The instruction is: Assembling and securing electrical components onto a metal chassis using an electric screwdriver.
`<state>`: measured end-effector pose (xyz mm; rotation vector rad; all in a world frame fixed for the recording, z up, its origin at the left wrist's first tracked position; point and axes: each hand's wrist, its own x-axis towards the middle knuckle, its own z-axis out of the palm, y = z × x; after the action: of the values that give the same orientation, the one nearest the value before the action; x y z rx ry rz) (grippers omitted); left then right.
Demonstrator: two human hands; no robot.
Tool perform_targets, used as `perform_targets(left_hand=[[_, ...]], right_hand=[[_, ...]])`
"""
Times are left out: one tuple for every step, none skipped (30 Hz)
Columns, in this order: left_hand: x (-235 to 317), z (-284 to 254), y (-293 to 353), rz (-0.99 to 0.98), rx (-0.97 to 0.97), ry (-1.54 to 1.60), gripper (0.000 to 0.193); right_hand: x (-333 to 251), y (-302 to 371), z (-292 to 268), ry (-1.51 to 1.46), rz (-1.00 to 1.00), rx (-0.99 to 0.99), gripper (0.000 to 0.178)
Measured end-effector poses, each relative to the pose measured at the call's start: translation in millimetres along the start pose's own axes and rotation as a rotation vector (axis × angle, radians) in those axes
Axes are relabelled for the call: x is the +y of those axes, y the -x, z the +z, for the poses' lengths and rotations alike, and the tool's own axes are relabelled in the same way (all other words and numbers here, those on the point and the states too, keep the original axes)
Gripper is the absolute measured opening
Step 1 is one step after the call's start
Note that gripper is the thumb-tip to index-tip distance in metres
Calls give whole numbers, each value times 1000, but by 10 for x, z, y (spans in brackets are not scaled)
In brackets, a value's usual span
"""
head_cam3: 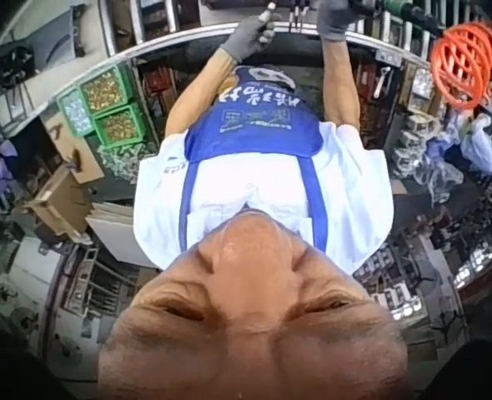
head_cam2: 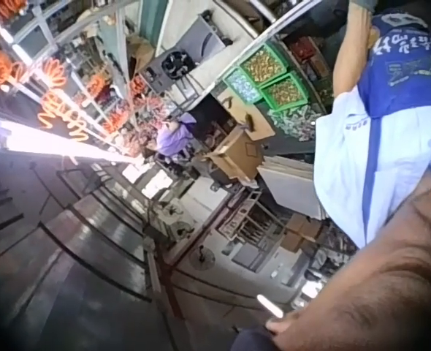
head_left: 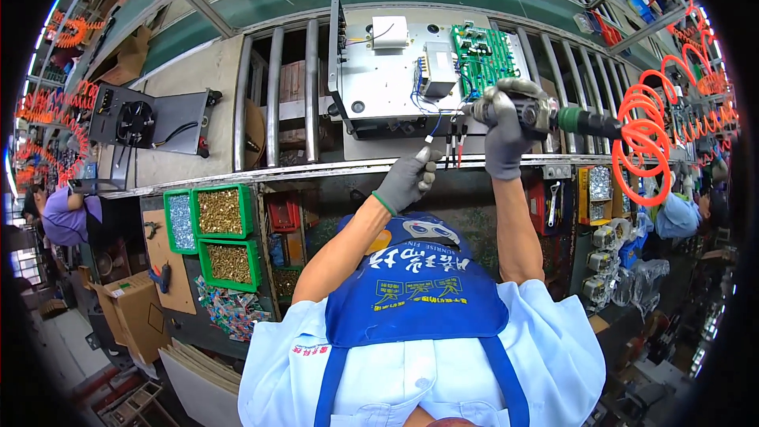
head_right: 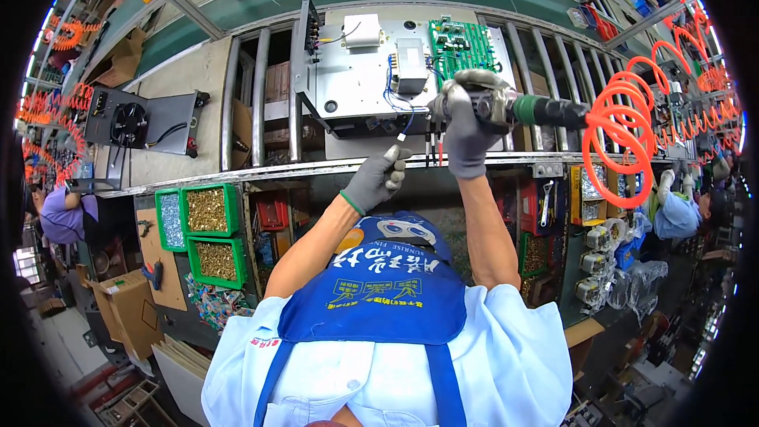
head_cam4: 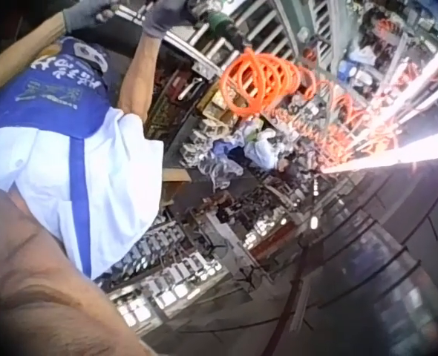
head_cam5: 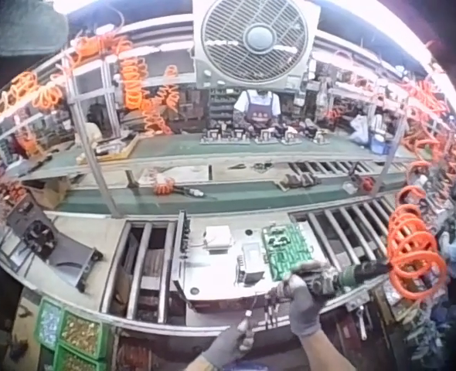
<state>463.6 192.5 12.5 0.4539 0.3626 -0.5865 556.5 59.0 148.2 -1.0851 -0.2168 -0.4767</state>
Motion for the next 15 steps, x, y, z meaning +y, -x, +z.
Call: perform_targets(left_hand=[[-16, -93, -12, 1, 2, 7, 36], [-5, -130, 0, 37, 81, 29, 34], [15, -167, 12, 73, 162, 52, 33], [55, -252, 0, 69, 164, 56, 33], [106, -395, -34, 118, 219, 87, 32], [168, -472, -61, 164, 271, 119, 31], [218, -535, -105, 163, 274, 125, 31], [285, -558, -151, 274, 295, 2, 28], [360, -605, -217, 387, 315, -122, 25], [421, -664, -302, 453, 341, -206, 15], [478, -718, -357, 452, 339, -202, 15], [529, -775, -401, 436, 329, -231, 15], [575, -830, -442, 421, 319, -259, 16], [602, -867, -459, 397, 206, -212, 16], [607, -895, -474, 395, 205, -205, 16]], right_hand=[[37, -55, 31, 88, -22, 21, 20], [-12, -74, 123, 80, -17, 41, 20], [-44, -85, 208, 71, -11, 62, 19], [-1, -108, 209, 95, -45, 59, 20], [-8, -81, 300, 95, -39, 55, 20], [-57, -40, 432, 28, 17, 54, 20], [-70, -13, 520, -38, 72, 53, 20], [39, 0, 470, 10, 79, 40, 21], [114, 18, 483, 13, 79, 39, 21], [172, 34, 502, 51, 58, 8, 21], [237, 51, 513, 89, 36, -25, 22], [291, 75, 535, 90, 17, -42, 25], [326, 84, 559, 95, 16, -46, 25], [330, 113, 616, 72, 23, -45, 26], [336, 132, 653, 49, 30, -45, 28]])
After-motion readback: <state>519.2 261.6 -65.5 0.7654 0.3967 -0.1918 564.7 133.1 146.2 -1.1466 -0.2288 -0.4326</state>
